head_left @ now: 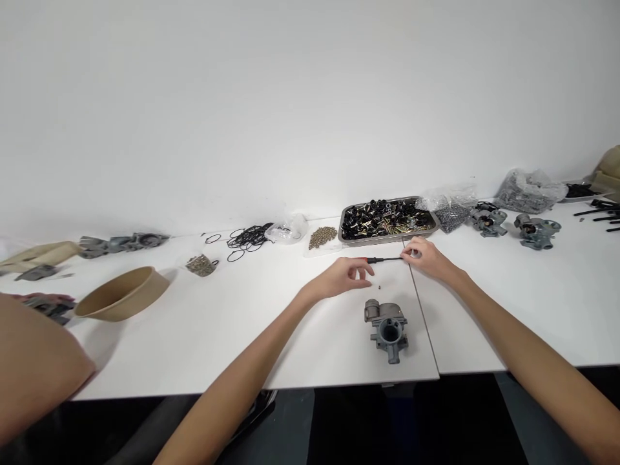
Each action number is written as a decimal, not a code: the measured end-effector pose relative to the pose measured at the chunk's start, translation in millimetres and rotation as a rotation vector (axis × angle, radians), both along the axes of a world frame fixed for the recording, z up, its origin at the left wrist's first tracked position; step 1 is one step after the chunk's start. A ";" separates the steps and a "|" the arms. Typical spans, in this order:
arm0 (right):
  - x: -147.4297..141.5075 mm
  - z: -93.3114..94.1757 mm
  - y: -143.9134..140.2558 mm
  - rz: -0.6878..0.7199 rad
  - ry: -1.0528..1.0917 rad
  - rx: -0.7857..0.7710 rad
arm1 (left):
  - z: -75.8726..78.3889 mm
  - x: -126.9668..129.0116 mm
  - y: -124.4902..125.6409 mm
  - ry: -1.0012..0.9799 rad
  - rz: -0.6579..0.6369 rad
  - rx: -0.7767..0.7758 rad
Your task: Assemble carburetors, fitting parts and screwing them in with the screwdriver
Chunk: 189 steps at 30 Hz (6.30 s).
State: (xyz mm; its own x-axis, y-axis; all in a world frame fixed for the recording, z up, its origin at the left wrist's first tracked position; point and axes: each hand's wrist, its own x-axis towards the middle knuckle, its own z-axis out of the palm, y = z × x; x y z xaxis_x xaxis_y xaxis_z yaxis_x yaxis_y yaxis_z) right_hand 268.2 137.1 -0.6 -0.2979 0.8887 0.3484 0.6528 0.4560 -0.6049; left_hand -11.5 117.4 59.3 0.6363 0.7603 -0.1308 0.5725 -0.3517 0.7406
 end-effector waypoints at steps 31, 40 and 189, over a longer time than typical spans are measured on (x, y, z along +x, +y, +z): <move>-0.3 37.6 11.0 -0.105 -0.036 -0.068 | -48.6 -1.4 47.6 0.216 0.130 0.581; -21.1 73.8 32.6 -0.027 -0.087 -0.141 | -27.9 -25.8 52.3 0.330 0.218 0.278; -96.7 27.8 -54.2 0.637 0.360 -0.634 | -43.7 48.1 -175.3 -0.860 1.064 -0.015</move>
